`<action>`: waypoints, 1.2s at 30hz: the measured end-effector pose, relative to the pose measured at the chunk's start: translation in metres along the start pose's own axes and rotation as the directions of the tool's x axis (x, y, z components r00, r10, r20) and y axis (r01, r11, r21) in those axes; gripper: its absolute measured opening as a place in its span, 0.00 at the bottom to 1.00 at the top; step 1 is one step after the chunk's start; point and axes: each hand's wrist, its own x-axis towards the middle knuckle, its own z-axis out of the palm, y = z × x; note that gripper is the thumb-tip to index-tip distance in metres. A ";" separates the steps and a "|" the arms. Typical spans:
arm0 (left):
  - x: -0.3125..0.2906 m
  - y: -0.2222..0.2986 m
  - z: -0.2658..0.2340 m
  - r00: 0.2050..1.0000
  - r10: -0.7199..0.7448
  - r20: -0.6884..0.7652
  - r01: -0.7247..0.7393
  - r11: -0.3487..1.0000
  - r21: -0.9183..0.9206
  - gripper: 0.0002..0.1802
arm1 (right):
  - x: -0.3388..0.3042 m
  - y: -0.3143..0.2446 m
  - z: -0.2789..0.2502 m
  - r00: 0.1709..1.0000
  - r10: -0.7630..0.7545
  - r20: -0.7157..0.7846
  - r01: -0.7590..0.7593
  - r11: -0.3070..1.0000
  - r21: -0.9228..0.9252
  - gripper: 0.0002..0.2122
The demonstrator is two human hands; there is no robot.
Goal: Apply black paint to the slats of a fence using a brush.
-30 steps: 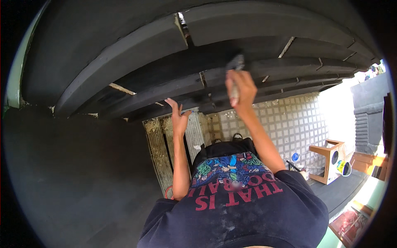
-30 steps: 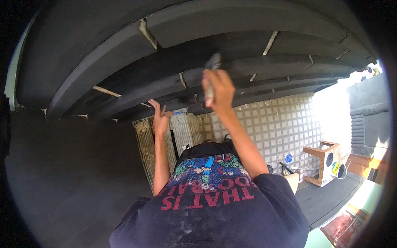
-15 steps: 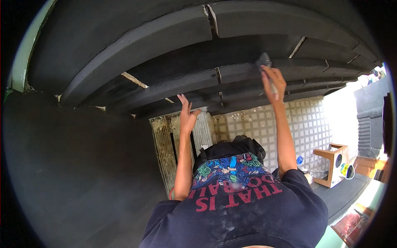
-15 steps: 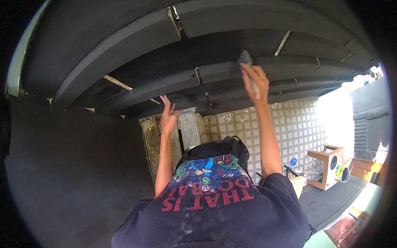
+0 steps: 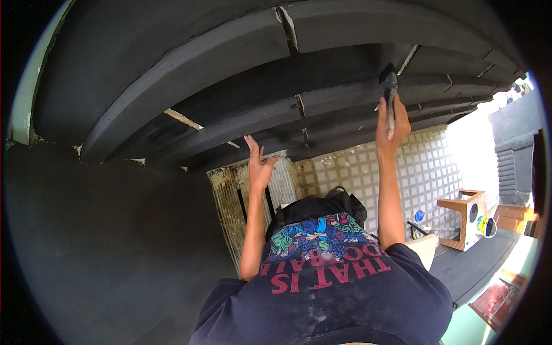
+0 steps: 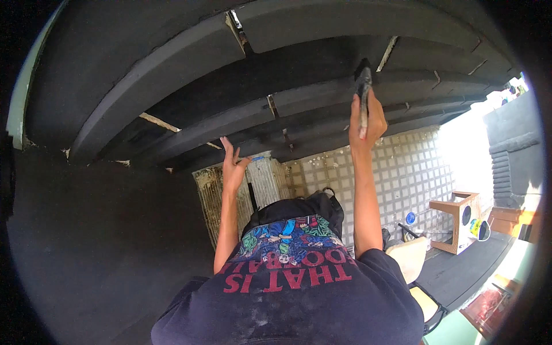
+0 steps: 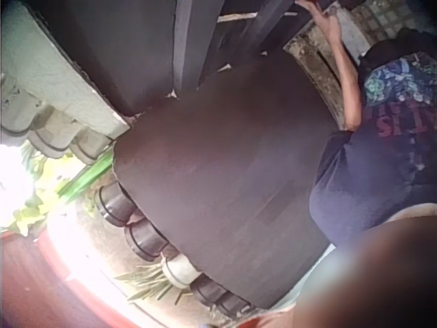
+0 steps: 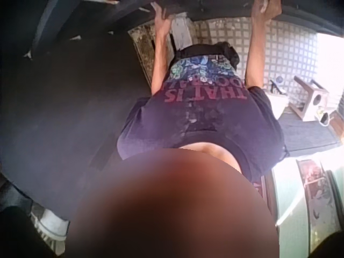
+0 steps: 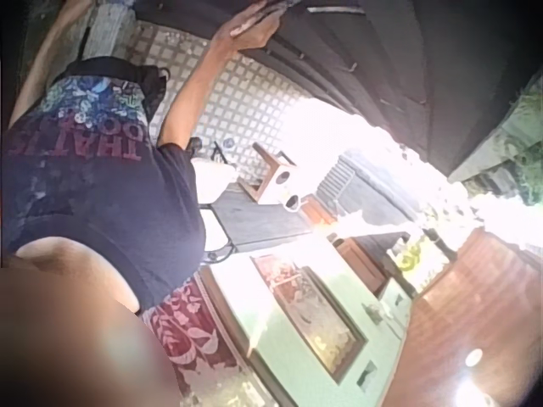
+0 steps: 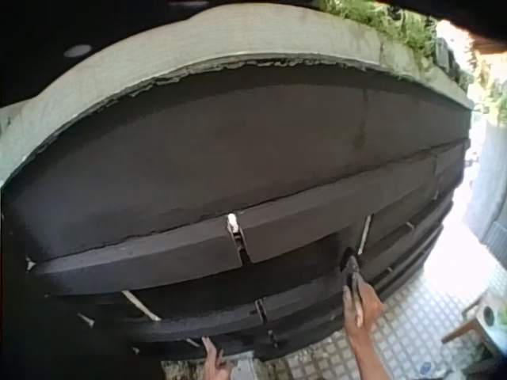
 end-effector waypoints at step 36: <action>0.001 0.015 0.001 1.000 0.009 -0.014 -0.007 0.994 0.113 0.60 | -0.015 0.011 0.028 0.996 0.090 -0.021 -0.089 0.996 0.028 0.10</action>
